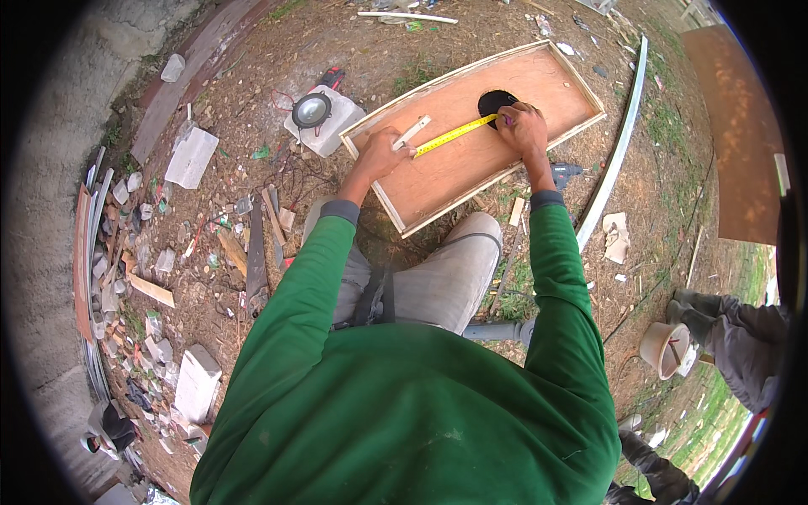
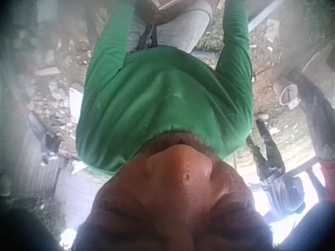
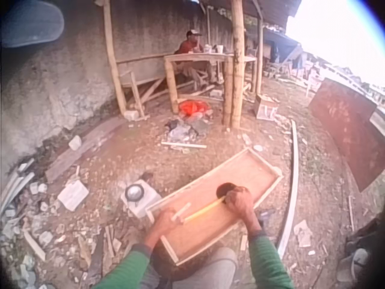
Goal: The person kneels on the ground and assembles a wooden box with a circular hole. They measure and mark a small wooden piece, then use a cordless drill to screw it into place inside the box.
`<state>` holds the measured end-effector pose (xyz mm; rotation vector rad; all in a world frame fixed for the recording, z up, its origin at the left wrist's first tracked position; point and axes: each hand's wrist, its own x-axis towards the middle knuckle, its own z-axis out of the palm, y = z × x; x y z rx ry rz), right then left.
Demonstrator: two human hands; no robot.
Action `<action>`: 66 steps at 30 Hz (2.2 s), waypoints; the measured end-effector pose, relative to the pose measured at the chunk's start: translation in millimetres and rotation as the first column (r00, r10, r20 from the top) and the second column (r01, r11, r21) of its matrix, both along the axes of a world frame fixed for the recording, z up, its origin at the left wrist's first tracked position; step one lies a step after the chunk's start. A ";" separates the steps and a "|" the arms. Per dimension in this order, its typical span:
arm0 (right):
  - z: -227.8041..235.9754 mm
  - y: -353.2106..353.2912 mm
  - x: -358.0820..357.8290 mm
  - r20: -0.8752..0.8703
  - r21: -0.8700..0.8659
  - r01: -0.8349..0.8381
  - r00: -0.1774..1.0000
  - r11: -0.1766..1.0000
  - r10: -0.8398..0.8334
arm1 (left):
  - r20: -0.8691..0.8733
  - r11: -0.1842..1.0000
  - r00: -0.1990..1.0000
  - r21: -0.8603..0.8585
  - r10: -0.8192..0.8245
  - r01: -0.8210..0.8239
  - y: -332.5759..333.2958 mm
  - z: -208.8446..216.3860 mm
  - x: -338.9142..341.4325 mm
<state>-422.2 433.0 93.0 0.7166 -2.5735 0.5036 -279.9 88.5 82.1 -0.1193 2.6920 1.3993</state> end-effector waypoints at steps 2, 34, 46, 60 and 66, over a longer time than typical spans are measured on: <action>0.1 0.1 -0.2 0.008 0.009 0.004 1.000 1.000 -0.004 | -0.062 0.999 0.998 -0.039 -0.031 0.028 -1.0 -2.1 -0.8; -2.0 0.3 -1.3 0.038 -0.005 0.004 0.999 1.000 -0.004 | -0.035 0.999 0.999 -0.039 -0.021 0.020 -1.1 -4.0 -1.7; -4.3 3.2 -1.5 0.030 0.013 -0.020 0.999 1.000 0.020 | -0.163 0.997 0.987 -0.077 0.002 -0.015 -4.1 11.9 3.7; -5.7 6.2 -1.5 0.034 -0.104 -0.122 0.991 0.987 0.126 | -0.391 0.952 0.910 -0.199 0.141 -0.233 3.5 -6.4 -3.2; 0.3 10.1 -5.1 0.100 -0.016 -0.157 0.982 0.988 0.157 | -0.286 0.934 0.958 -0.342 0.005 -0.107 -1.4 -3.4 -16.7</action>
